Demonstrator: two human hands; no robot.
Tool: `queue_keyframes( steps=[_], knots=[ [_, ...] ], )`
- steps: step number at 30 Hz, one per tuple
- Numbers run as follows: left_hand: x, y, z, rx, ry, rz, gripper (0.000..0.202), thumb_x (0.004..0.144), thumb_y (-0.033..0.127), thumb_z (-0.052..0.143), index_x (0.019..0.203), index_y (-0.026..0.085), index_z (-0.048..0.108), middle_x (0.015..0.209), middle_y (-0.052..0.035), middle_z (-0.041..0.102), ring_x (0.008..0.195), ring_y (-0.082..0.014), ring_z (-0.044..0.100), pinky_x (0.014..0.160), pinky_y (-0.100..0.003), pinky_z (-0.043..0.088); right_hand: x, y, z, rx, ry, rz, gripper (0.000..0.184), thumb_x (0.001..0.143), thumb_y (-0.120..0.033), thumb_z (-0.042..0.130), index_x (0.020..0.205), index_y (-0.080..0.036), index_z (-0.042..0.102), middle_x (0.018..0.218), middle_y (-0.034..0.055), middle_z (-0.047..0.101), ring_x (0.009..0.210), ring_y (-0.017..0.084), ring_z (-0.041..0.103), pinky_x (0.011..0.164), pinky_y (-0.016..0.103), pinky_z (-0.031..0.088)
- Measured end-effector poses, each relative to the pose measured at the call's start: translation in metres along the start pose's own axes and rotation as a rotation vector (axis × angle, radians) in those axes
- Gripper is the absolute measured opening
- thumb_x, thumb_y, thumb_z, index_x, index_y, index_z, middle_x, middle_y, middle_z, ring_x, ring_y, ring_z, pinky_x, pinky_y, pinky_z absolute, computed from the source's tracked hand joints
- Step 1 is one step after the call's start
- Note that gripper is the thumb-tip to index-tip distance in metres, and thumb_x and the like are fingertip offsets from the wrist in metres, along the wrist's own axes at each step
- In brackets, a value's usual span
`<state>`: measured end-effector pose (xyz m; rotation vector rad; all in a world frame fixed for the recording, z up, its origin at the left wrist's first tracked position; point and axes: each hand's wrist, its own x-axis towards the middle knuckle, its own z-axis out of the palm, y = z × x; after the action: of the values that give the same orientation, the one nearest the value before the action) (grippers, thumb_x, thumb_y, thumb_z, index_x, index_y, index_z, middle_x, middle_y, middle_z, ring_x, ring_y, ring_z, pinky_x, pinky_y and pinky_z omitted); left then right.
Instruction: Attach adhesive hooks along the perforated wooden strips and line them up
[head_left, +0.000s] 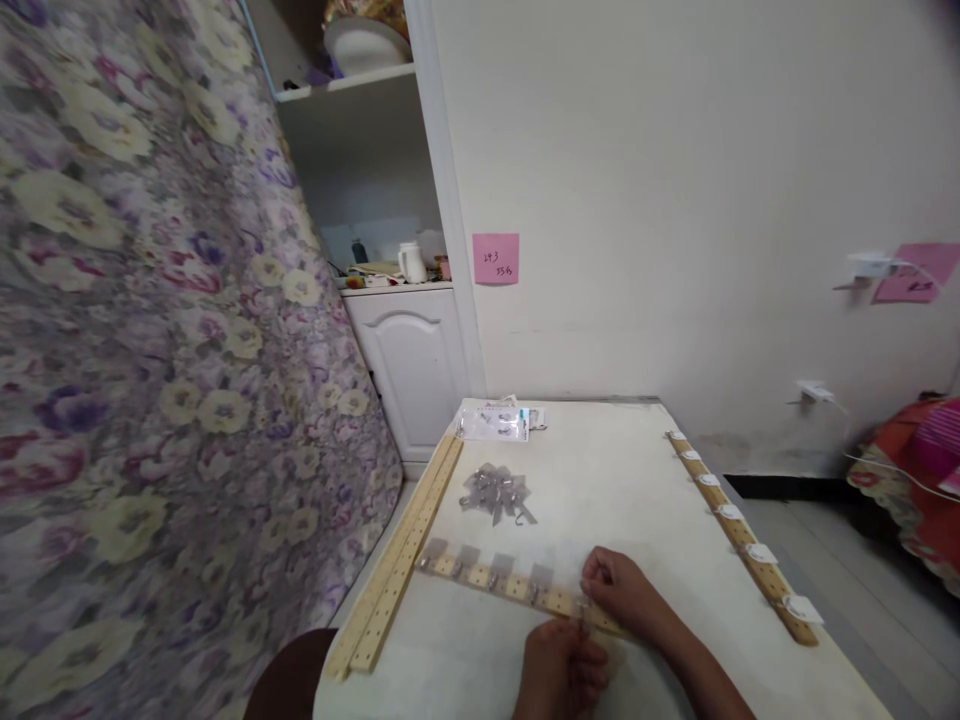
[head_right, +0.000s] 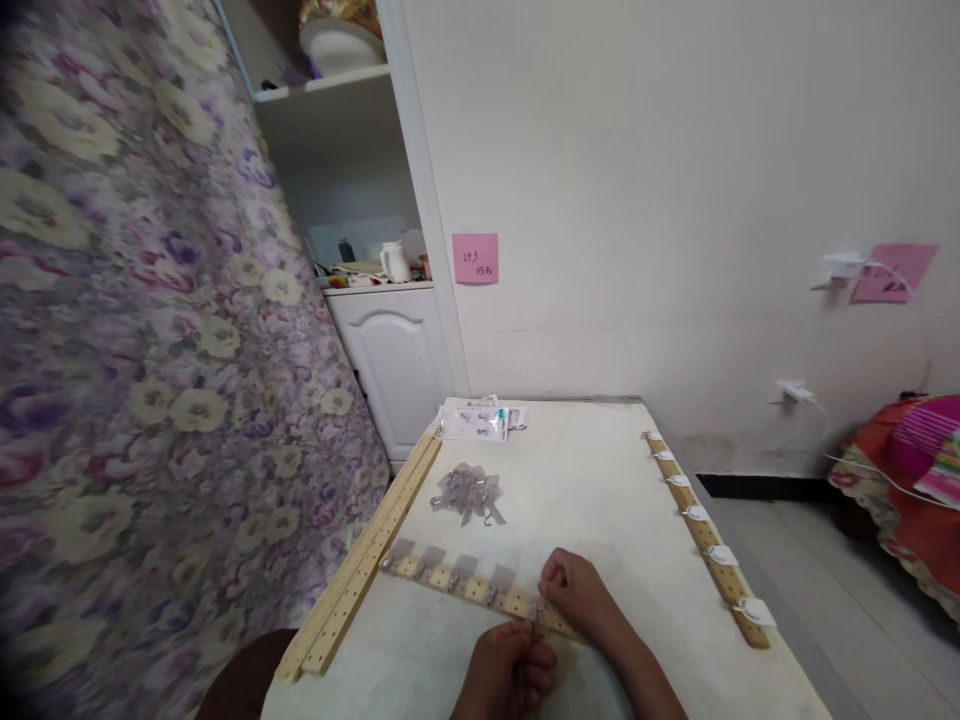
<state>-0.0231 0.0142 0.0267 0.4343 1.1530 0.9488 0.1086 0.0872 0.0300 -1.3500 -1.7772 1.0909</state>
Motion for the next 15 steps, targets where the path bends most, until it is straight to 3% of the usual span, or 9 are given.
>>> queue_keyframes(
  steps=[8,15],
  knots=[
    [-0.001,0.0044,0.0095,0.099,0.132,-0.011,0.012,0.075,0.026,0.047,0.068,0.017,0.05,0.05,-0.0006,0.058,0.036,-0.0084,0.048,0.04,-0.02,0.02,0.0035,0.0051,0.0033,-0.024,0.011,0.006,0.004,0.065,-0.016,0.052,0.065,-0.02,0.053,0.056,-0.0047,0.051,0.057,0.012,0.047,0.054,0.024,0.033],
    [0.0012,0.0055,0.0107,0.113,0.173,0.023,0.008,0.069,0.023,0.047,0.065,0.017,0.05,0.047,0.0,0.056,0.034,-0.0088,0.047,0.04,-0.02,0.018,0.0053,0.0084,0.0061,-0.044,0.03,0.01,0.007,0.065,-0.016,0.052,0.07,-0.019,0.056,0.059,-0.0041,0.052,0.059,0.012,0.047,0.057,0.025,0.034]
  ],
)
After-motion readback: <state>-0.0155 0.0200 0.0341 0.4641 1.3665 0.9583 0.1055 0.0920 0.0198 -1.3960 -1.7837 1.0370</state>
